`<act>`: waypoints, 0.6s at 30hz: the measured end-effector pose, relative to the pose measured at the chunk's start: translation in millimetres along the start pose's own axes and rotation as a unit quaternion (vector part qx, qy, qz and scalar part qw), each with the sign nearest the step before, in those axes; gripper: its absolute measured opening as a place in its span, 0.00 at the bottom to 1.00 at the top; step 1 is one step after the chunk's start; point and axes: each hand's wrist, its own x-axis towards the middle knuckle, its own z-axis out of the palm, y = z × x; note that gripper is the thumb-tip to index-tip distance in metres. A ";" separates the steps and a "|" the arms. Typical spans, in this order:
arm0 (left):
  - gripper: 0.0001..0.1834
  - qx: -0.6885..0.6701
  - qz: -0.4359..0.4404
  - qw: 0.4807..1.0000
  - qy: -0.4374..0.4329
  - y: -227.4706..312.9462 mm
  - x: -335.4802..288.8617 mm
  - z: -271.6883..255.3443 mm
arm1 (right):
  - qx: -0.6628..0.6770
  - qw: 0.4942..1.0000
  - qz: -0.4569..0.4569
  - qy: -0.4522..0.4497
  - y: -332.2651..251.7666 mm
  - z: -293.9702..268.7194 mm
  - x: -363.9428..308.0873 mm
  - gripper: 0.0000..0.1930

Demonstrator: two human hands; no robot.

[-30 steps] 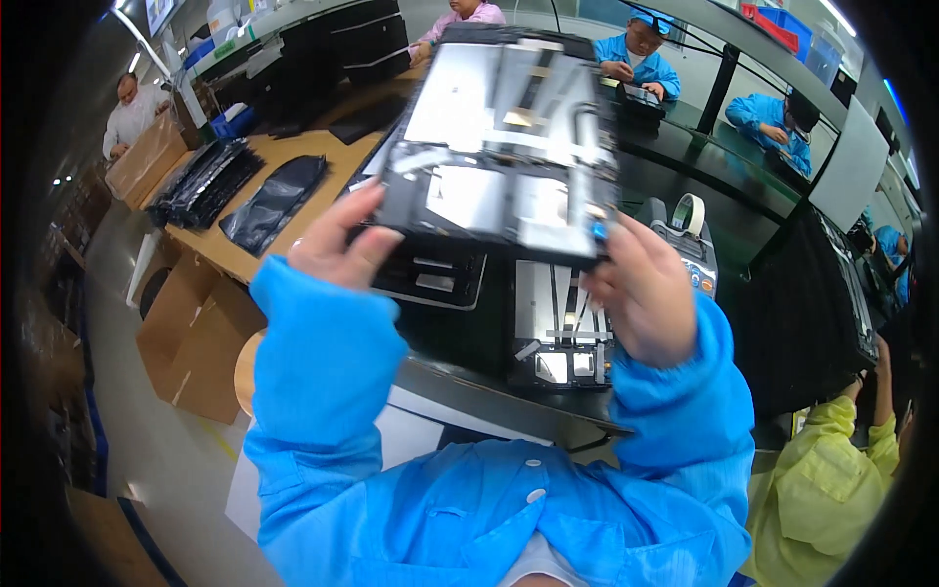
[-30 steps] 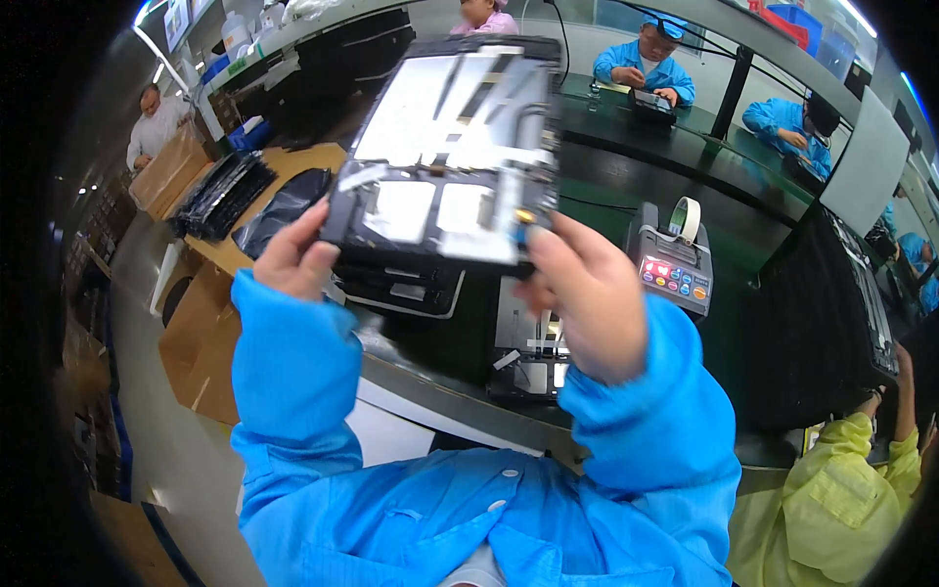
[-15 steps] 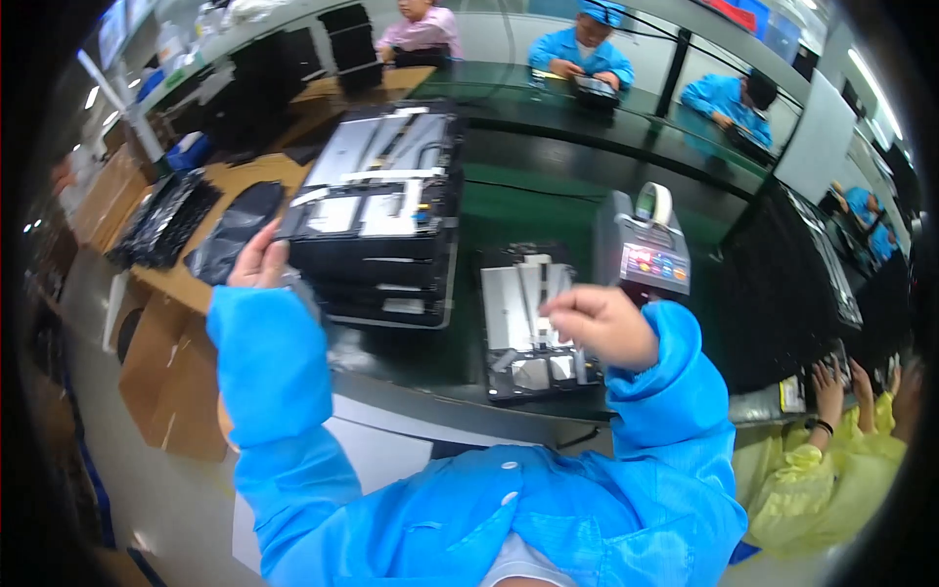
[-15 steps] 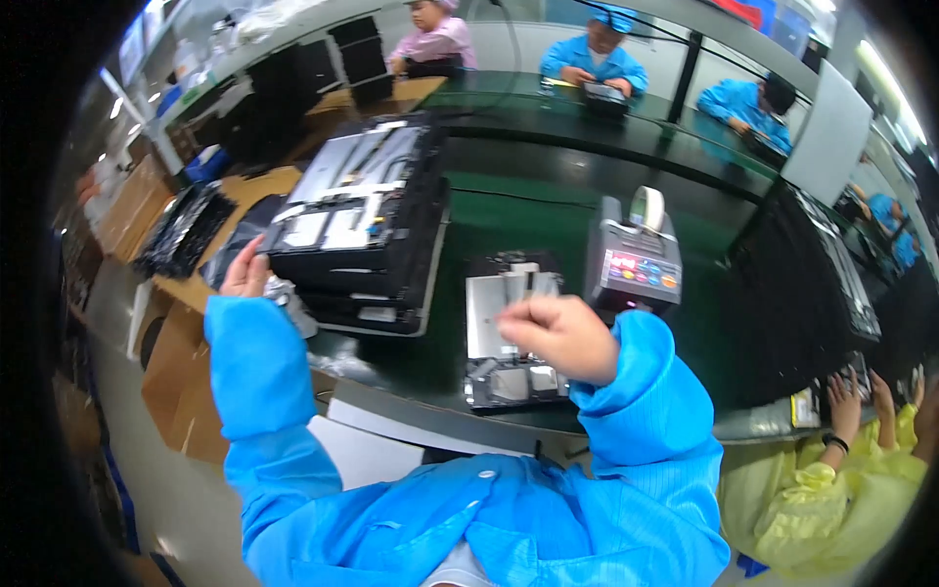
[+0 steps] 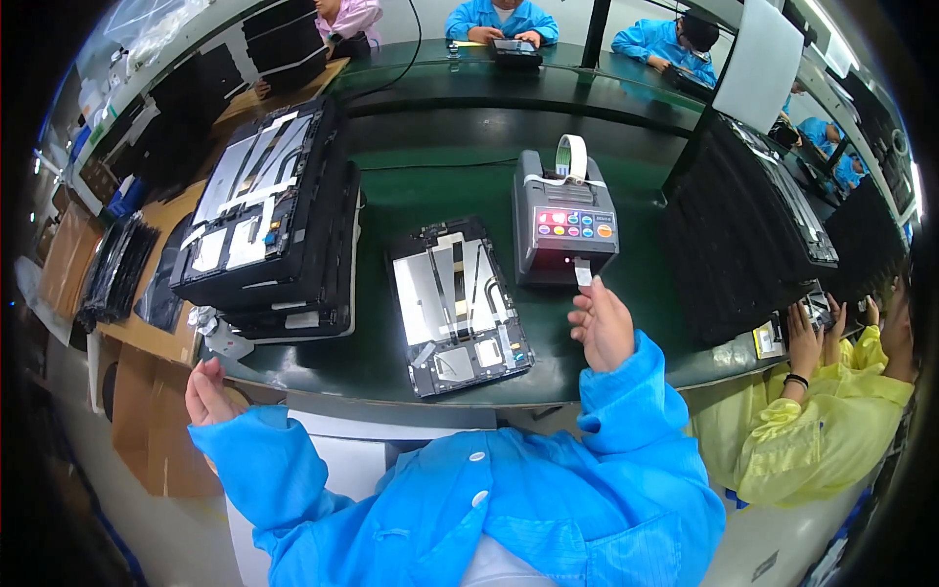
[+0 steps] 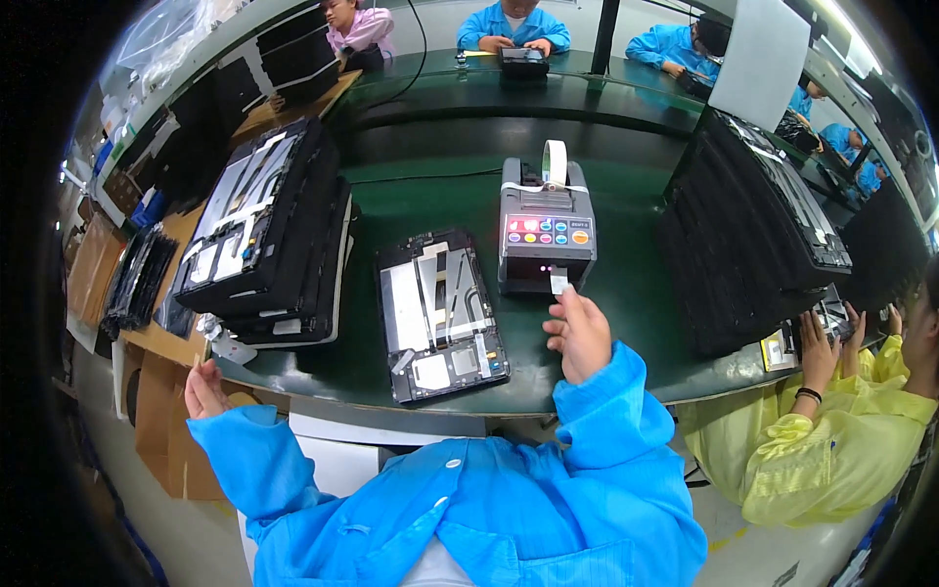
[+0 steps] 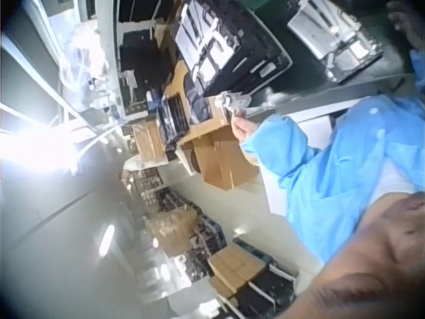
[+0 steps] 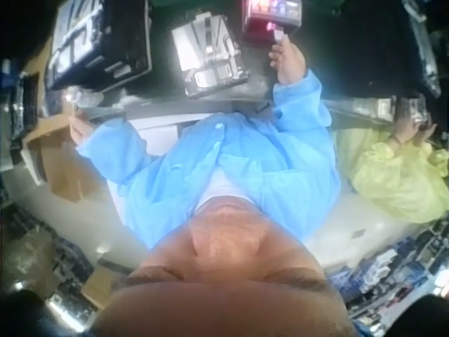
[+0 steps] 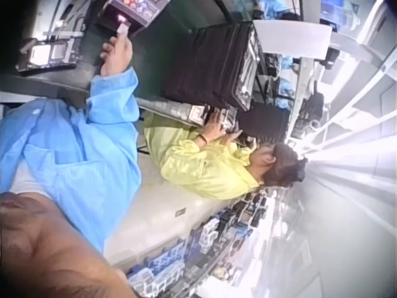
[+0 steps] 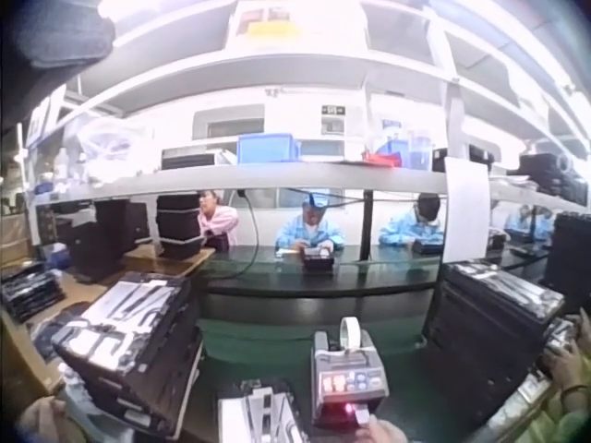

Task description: The person applies adhesive strips and electronic components to tablet housings on an assembly line. The adhesive strips are applied using a tape dispenser.

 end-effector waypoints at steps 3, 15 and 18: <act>0.13 -0.037 0.080 0.996 -0.035 9.2 -14.4 9.1 | -0.008 1.000 -0.021 0.022 0.6 8.3 4.5 0.12; 0.24 0.136 0.468 0.662 -0.569 -8.9 -152.8 96.2 | -0.329 0.903 -0.106 -0.255 26.3 -17.9 -35.4 0.09; 0.26 0.166 0.470 0.639 -0.585 -7.1 -163.2 108.1 | -0.363 0.892 -0.118 -0.244 25.8 -26.0 -35.7 0.10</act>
